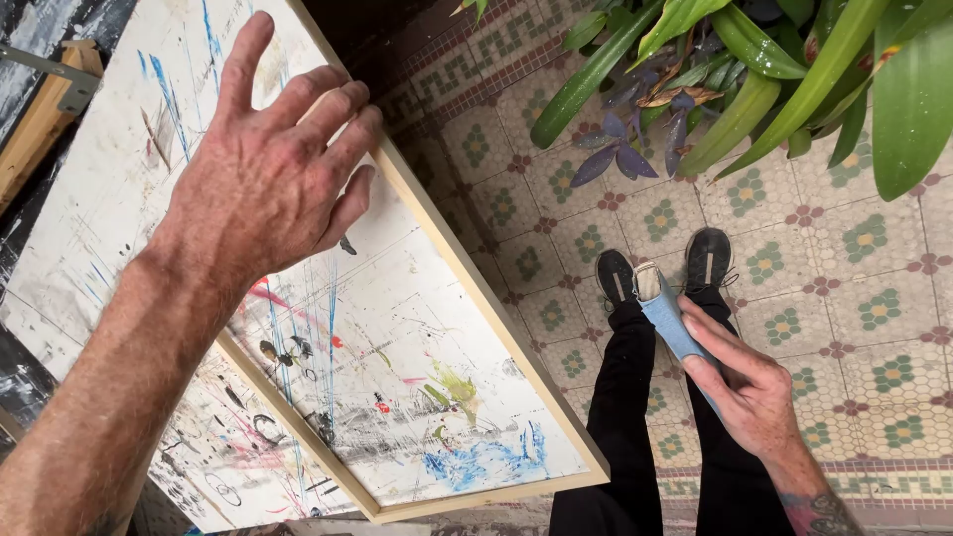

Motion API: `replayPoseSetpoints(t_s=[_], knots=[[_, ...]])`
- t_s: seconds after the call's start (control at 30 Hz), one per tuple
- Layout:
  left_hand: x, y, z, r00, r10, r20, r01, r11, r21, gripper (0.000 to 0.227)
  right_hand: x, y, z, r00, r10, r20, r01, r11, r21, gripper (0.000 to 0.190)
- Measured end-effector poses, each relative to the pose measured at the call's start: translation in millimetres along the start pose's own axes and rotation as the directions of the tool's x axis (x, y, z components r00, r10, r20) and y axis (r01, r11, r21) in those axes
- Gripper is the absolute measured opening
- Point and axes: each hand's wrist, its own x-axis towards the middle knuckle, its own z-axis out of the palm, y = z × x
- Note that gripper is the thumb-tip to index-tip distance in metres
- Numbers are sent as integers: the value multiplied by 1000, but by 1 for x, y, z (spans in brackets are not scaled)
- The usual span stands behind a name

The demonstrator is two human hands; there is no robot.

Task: Sanding the edges and surfaces of a wooden frame using a sanding block

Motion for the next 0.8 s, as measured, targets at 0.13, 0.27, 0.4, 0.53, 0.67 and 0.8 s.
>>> replayPoseSetpoints(t_s=[0.13,0.27,0.4,0.53,0.67,0.8], knots=[[4,36,-9,996,41,80,-46,998,53,49,-3,-3,0,1000,-3,8,2,1000,12,39],[0,111,-26,937,219,272,-177,969,-171,57,-3,-7,0,1000,1,3,-1,1000,8,39],[-9,207,-56,892,386,237,-276,878,-391,43,-6,-8,-1,1000,-2,4,2,1000,23,39],[-24,301,-70,866,468,177,-295,764,-574,56,-8,-10,-4,1000,8,0,-8,1000,27,39],[-38,340,-65,948,250,-195,-311,620,-721,30,-11,-7,-7,1000,-6,1,6,1000,0,39],[-26,276,-72,943,330,34,-240,751,-616,49,-12,-5,-3,1000,-5,-8,5,1000,5,39]])
